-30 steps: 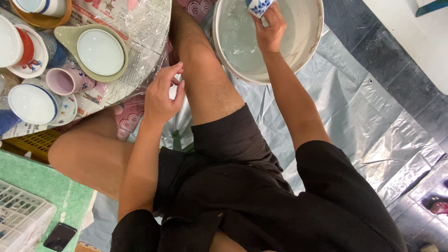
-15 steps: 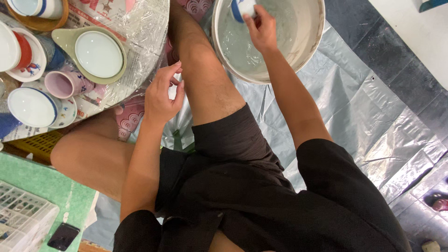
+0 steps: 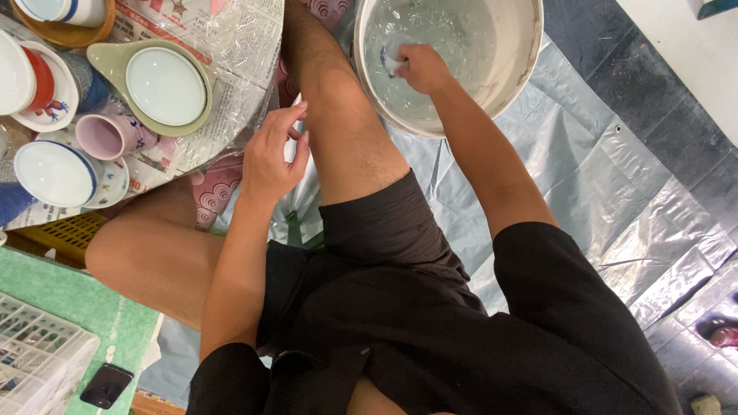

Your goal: The person sits cross-legged on a tarp-covered floor and washes various ceramic dishes, including bowls, plates, and cups, in a white bucket of water. They rinse each item by hand and place the cleaned dishes onto a nearby table covered with plastic wrap. The person finishes by drying their hands with a red cloth.

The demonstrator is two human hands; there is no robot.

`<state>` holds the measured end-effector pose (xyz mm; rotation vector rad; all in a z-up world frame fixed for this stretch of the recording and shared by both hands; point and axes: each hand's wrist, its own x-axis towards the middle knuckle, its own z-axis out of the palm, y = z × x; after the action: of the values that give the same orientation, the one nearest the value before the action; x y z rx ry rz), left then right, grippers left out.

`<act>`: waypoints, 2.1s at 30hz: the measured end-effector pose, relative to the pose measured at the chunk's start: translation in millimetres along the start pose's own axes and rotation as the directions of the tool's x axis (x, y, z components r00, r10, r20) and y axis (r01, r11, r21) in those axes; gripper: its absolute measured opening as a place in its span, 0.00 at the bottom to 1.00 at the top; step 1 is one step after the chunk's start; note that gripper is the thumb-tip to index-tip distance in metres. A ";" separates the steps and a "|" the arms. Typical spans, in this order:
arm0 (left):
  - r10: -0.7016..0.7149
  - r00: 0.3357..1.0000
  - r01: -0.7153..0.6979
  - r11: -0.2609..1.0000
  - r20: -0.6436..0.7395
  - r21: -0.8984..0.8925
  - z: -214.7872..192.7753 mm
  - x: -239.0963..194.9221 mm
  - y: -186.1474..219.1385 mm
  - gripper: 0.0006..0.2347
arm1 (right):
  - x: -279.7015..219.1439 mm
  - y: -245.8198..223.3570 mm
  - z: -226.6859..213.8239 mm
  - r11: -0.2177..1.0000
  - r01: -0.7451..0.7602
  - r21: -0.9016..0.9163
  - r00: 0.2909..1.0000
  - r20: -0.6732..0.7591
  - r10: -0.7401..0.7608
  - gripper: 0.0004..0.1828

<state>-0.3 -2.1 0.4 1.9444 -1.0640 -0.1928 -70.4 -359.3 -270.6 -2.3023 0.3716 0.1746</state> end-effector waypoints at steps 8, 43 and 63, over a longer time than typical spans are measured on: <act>0.004 1.000 -0.004 1.000 -0.012 -0.011 -1.3 1.1 3.0 0.23 | -13.6 -40.6 -39.4 0.984 0.177 0.026 0.887 -0.437 -0.148 0.10; 0.032 0.997 -0.033 0.999 -0.072 -0.013 -17.1 2.3 16.1 0.22 | -104.5 -79.6 -90.9 0.168 0.063 0.984 0.870 -0.136 0.473 0.13; 0.073 0.994 -0.077 0.996 0.083 0.046 -39.1 -2.6 1.8 0.06 | -37.8 -243.0 -110.2 0.787 0.362 0.499 0.897 -0.416 -0.149 0.11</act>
<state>16.6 23.9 24.4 1.9502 -1.2034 -0.2074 -27.7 -273.2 -18.8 -1.7472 0.2339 -0.4529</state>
